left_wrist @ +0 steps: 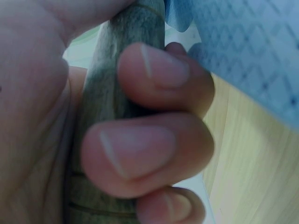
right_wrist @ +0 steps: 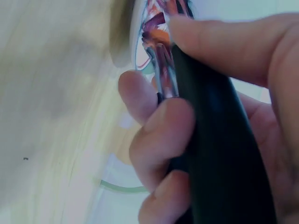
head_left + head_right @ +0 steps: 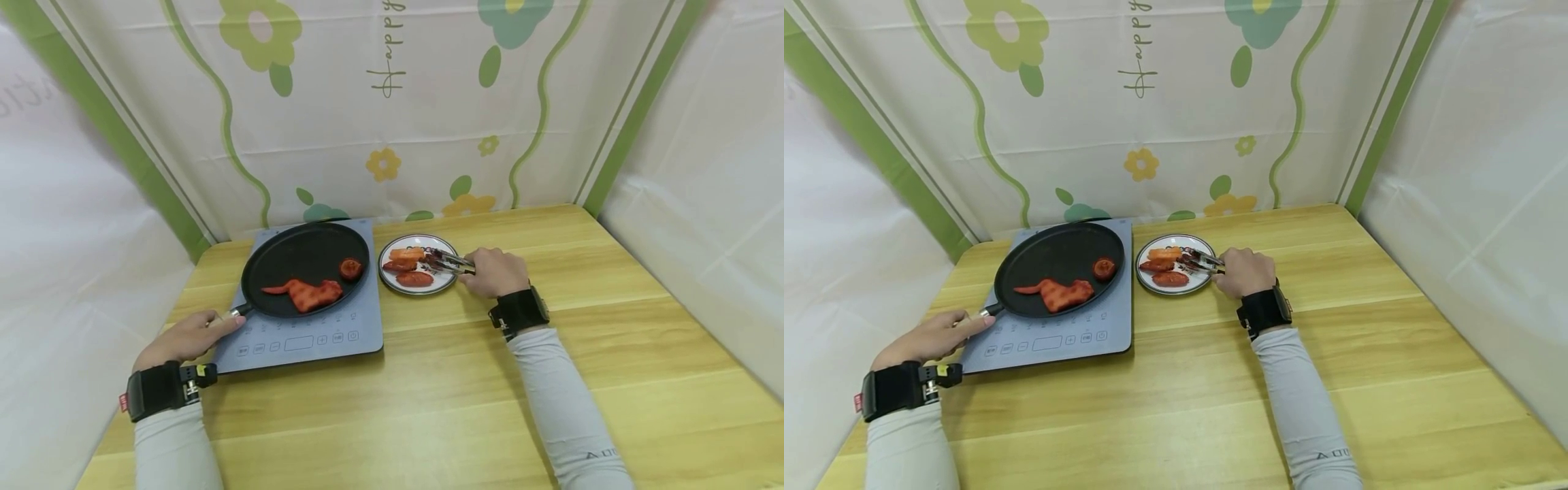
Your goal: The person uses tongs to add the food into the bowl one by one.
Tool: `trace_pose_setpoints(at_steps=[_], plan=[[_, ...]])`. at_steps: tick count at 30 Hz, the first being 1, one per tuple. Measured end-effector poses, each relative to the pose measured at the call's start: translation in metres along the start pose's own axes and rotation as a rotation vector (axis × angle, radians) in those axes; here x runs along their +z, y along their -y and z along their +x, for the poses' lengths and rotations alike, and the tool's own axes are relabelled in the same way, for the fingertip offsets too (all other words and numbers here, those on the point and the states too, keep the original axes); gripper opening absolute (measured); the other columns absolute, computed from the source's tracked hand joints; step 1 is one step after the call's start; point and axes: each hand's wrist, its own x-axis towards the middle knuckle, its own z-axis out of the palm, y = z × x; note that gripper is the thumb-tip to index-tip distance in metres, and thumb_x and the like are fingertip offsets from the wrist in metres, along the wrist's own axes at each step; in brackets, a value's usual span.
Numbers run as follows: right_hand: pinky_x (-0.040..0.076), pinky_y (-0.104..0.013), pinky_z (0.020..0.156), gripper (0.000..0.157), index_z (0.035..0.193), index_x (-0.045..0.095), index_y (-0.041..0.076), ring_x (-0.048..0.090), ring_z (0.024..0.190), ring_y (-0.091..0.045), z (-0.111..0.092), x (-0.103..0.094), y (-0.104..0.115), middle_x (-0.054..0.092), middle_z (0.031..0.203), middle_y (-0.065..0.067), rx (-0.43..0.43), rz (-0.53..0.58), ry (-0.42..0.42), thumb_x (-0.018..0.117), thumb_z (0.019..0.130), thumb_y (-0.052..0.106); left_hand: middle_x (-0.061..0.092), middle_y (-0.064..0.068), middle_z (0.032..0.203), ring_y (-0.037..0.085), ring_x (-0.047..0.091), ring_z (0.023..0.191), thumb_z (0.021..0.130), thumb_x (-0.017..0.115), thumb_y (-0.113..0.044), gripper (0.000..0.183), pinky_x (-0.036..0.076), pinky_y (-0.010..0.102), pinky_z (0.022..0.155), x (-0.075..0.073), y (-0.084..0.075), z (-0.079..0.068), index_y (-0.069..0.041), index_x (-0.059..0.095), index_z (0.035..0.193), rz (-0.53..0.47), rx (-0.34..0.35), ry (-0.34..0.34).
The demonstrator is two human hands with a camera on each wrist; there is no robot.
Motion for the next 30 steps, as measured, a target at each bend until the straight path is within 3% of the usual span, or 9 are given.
trace_pose_setpoints(at_steps=[20,30], plan=[[0.036,-0.037,0.059,0.036,0.121,0.064,0.029,0.050,0.070,-0.021,0.0030,0.0043,-0.0028,0.058,0.088,0.000,-0.049,0.070,-0.023,0.061,0.089,0.045,0.043,0.007,0.081,0.022,0.045,0.072,0.094,0.044,-0.060,0.055,0.035,0.035,0.060,0.0029,0.0049,0.0019,-0.005,0.046,0.092,-0.022,0.009,0.003],[0.039,-0.039,0.064,0.041,0.125,0.061,0.026,0.054,0.079,-0.022,0.0034,0.0020,-0.0051,0.062,0.103,-0.001,-0.062,0.082,-0.049,0.060,0.090,0.046,0.043,0.007,0.081,0.022,0.045,0.073,0.094,0.044,-0.060,0.055,0.035,0.035,0.060,0.0019,0.0036,0.0018,-0.005,0.046,0.092,-0.016,0.009,0.001]])
